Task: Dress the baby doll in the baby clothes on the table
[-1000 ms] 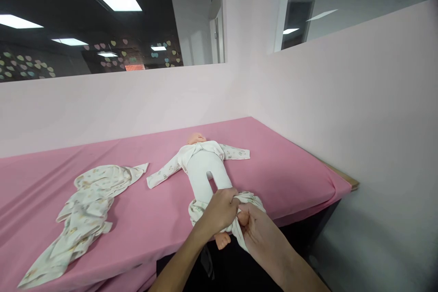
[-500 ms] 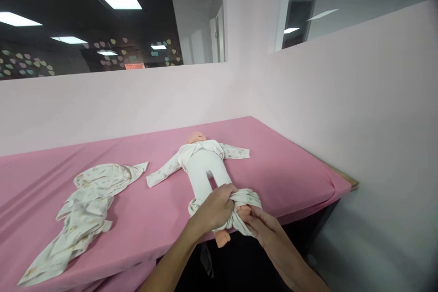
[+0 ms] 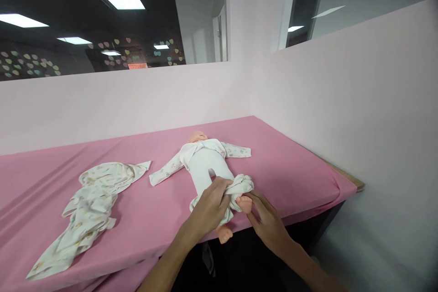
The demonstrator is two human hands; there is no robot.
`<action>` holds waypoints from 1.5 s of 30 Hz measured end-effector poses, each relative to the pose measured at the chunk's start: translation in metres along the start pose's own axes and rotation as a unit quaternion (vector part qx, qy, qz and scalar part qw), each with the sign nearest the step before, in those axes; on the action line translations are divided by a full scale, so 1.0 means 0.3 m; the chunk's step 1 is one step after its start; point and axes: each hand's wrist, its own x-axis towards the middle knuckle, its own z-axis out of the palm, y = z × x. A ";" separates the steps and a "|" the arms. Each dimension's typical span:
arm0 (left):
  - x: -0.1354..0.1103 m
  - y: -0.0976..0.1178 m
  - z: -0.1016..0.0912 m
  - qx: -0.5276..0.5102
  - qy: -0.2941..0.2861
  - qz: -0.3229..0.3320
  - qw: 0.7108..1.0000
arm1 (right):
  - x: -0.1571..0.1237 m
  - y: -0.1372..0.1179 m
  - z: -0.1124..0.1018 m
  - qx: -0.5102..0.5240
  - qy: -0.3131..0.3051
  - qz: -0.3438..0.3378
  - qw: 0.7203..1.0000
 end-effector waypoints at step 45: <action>-0.047 -0.224 -0.100 -0.188 0.081 -0.142 0.968 | 0.403 -0.010 -0.216 0.075 -0.439 0.087 0.891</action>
